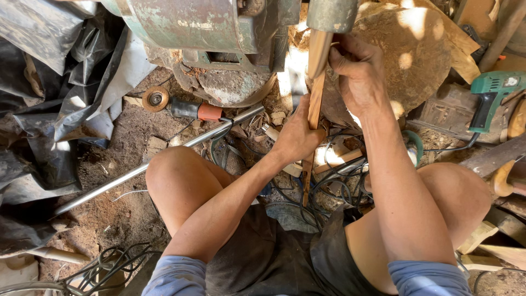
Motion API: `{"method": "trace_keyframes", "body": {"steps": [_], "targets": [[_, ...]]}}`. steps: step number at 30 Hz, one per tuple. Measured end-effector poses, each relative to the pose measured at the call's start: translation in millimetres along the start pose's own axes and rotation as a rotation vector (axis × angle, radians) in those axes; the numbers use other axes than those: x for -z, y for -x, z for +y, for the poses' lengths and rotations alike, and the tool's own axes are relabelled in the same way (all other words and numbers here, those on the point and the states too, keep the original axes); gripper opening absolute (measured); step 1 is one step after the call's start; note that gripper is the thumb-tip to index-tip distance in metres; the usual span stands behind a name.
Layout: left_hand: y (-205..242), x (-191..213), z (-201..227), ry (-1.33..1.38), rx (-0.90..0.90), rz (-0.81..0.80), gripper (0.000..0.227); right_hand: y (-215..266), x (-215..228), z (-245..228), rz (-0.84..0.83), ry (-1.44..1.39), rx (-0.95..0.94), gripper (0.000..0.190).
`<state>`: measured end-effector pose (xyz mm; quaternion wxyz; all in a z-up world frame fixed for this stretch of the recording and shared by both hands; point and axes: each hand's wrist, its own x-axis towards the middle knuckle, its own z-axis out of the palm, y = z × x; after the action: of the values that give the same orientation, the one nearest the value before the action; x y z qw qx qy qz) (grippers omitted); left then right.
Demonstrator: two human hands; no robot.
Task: The person sits on the floor and uses a belt sander to shape a piece of wood, then switches to an angle grinder to smooth the surface. The person holds the wood with both hands and rotates it to work different areas.
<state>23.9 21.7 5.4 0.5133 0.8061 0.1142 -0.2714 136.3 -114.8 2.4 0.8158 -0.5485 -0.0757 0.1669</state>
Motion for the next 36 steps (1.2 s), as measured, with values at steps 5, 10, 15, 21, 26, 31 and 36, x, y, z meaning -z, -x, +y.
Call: {"method": "trace_keyframes", "body": {"steps": [5,10,15,21,26,31,36], "targets": [[15.1,-4.1,-1.4,0.046,0.046,-0.035,0.105,16.1,-6.2,2.1,0.011,-0.021,0.008,0.026],[23.2,-20.5,-20.6,0.042,-0.129,0.063,0.102,32.6,-11.7,-0.3,-0.013,0.01,-0.018,0.03],[32.6,-33.7,-36.9,0.158,-0.084,0.04,0.096,50.5,-14.7,-2.4,-0.058,0.012,-0.027,0.034],[42.8,-46.7,-43.3,0.109,-0.189,0.122,0.095,65.2,-16.6,-8.5,-0.054,0.024,-0.077,0.046],[38.5,-50.1,-43.2,0.14,-0.19,0.127,0.095,62.6,-15.4,-11.1,-0.061,-0.019,-0.091,0.048],[32.8,-42.5,-35.9,0.15,-0.207,0.113,0.098,51.2,-13.5,-8.7,-0.052,0.039,-0.045,0.037],[22.1,-37.8,-32.6,0.185,-0.187,0.09,0.101,38.0,-6.5,-4.1,-0.066,0.046,-0.002,0.034]]}}
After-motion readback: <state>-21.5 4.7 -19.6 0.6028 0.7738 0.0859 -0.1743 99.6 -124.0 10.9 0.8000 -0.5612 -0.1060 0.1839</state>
